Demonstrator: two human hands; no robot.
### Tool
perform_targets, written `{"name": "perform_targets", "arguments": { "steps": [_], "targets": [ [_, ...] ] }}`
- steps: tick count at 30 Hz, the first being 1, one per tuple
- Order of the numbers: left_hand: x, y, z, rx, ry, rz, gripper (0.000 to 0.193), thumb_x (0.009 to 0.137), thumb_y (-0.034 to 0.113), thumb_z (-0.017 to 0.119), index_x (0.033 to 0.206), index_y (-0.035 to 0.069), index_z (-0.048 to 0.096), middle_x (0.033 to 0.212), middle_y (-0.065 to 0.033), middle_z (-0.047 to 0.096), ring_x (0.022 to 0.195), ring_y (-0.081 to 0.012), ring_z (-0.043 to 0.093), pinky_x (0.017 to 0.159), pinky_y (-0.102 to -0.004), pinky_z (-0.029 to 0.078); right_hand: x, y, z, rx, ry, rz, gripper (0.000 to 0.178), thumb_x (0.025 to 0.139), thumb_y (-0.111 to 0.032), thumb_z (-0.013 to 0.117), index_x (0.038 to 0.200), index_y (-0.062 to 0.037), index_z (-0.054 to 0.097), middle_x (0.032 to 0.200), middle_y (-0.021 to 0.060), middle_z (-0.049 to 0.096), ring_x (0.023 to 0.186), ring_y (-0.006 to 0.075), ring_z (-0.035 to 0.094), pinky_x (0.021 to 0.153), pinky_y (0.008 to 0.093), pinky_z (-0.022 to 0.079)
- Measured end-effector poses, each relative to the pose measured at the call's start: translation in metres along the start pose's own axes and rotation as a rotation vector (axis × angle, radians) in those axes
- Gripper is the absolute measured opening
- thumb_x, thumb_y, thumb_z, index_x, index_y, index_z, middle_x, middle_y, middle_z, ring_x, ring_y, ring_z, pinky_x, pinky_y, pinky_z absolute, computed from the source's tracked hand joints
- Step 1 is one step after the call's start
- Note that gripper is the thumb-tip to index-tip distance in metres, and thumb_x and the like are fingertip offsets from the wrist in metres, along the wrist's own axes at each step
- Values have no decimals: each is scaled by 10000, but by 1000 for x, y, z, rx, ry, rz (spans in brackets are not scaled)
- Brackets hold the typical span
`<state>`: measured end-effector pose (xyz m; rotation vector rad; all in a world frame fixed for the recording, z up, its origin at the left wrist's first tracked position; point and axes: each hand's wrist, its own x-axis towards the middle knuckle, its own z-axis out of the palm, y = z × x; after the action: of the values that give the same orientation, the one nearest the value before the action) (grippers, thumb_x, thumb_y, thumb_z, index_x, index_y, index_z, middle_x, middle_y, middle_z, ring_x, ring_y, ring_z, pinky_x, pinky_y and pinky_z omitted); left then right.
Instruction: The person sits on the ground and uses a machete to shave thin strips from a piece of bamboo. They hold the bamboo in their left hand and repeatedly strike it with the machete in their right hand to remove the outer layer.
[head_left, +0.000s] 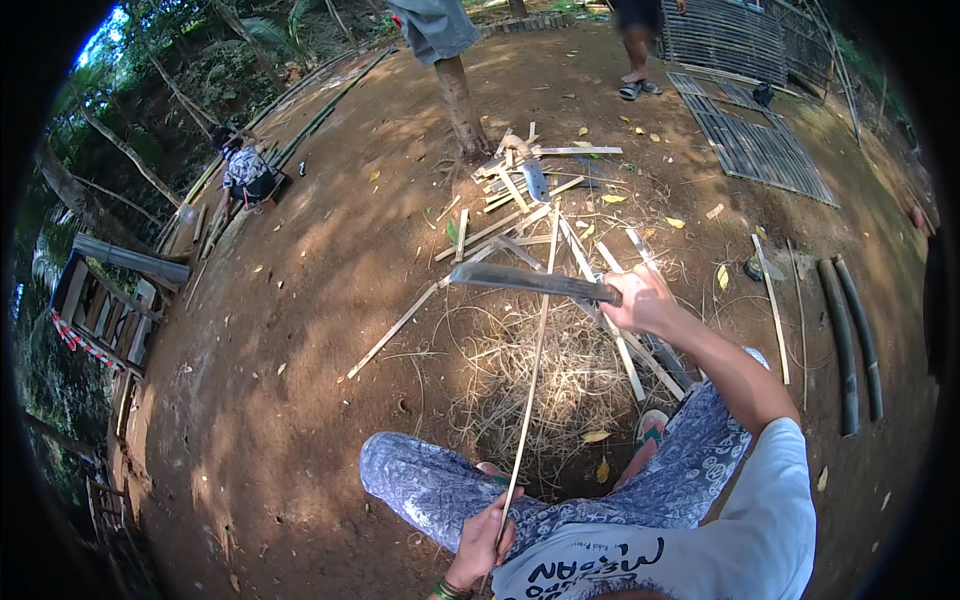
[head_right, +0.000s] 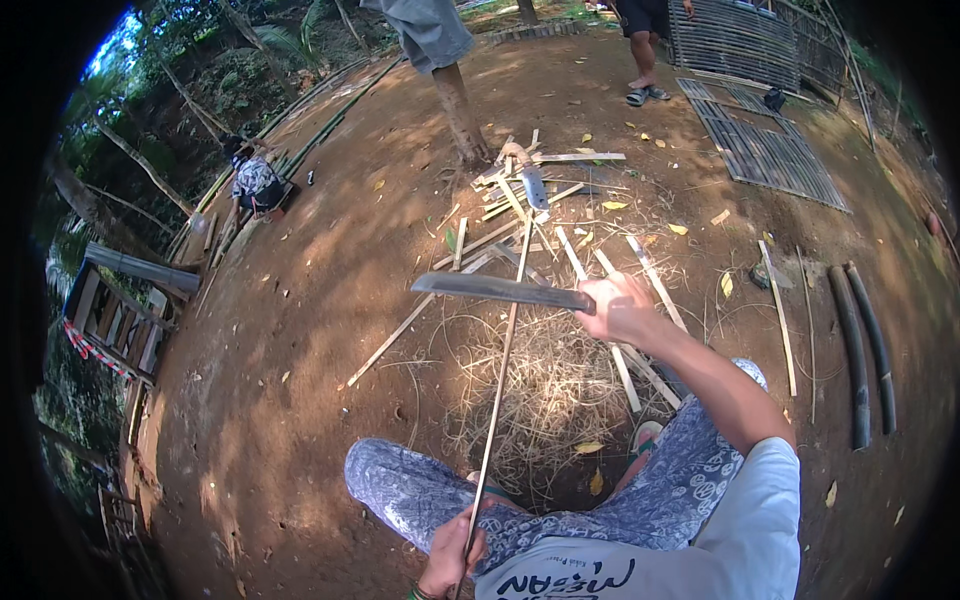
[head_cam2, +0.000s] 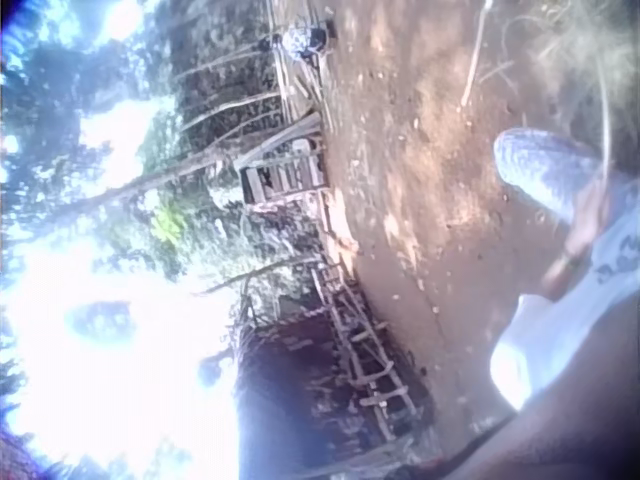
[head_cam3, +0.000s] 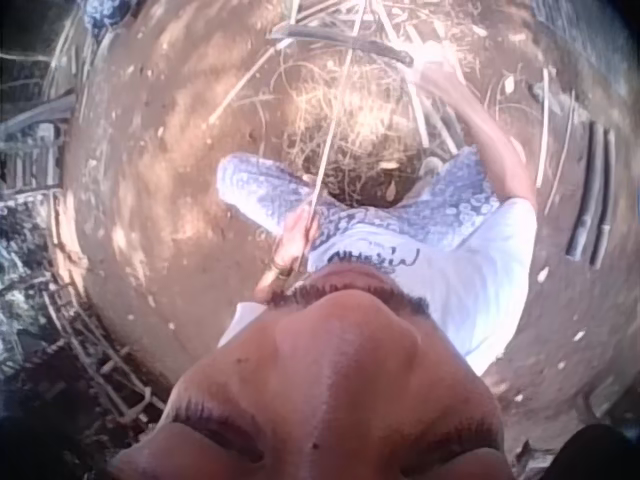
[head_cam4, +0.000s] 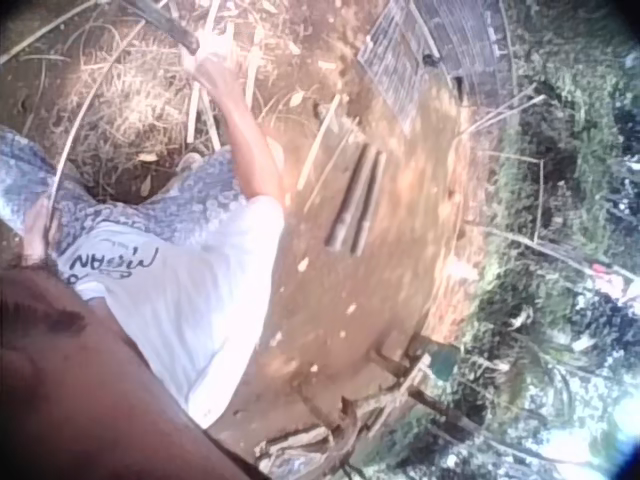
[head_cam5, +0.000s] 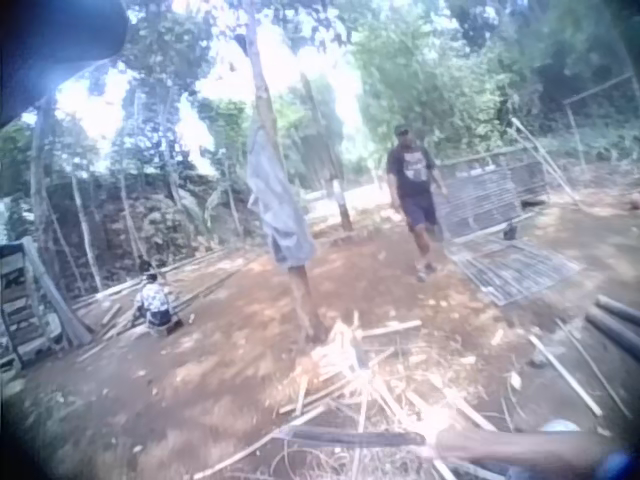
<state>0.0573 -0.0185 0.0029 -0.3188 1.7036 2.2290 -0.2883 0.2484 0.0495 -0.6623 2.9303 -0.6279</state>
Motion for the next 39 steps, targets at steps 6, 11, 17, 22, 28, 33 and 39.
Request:
{"name": "perform_targets", "arguments": {
  "steps": [6, 11, 17, 22, 28, 33, 39],
  "targets": [
    [3, 13, 3, -19, 17, 13, 476, 1107, 249, 297, 1465, -53, 384, 518, 24, 369, 405, -70, 325, 442, -219, 313, -3, 19, 31, -106, 156, -290, 248, 744, -315, 672, 942, -168, 696, 820, 130, 666, 888, 322, 637, 815, 470, 489],
    [-7, -1, 2, -90, 0, 1, 522, 1104, 303, 319, 1448, -83, 387, 516, 29, 357, 400, -64, 329, 434, -215, 299, 17, 39, 22, -16, 71, -18, 221, 748, -291, 685, 859, -102, 661, 818, 166, 651, 879, 316, 641, 807, 459, 492],
    [-29, -13, -13, -236, -113, 16, 635, 1075, 426, 375, 1450, -86, 352, 517, 25, 365, 389, -63, 327, 422, -224, 279, 47, 102, -31, 67, 393, 304, 302, 812, -290, 693, 826, 11, 682, 791, 226, 687, 812, 407, 675, 762, 495, 516],
    [4, 0, -17, -443, -225, 50, 662, 1063, 410, 435, 1485, -80, 293, 545, 42, 353, 411, -55, 341, 429, -209, 283, 40, 77, -9, 571, 429, 234, 301, 844, -250, 730, 706, -13, 609, 583, 64, 587, 551, 166, 553, 563, 374, 430],
    [48, 43, -4, -421, -134, -24, 575, 1092, 353, 353, 1546, 18, 239, 745, -37, 476, 527, -87, 434, 503, -237, 403, -5, 5, 3, 675, 277, 132, 322, 910, -285, 699, 736, -29, 612, 577, -4, 509, 551, 94, 451, 524, 314, 338],
    [90, 59, -2, -402, -44, 42, 497, 1103, 317, 324, 1559, 147, 227, 755, -23, 473, 451, -79, 388, 415, -213, 360, -43, -29, 36, 493, 176, 29, 317, 868, -327, 728, 784, -24, 685, 481, 40, 485, 433, 178, 456, 469, 360, 339],
    [111, 69, 21, -461, 21, 54, 463, 1099, 329, 341, 1537, 209, 250, 696, -18, 458, 388, -76, 365, 364, -211, 337, -72, -65, 86, 370, 142, -317, 182, 757, -250, 734, 719, -92, 653, 506, 99, 572, 480, 300, 614, 507, 426, 482]
  ]
}}
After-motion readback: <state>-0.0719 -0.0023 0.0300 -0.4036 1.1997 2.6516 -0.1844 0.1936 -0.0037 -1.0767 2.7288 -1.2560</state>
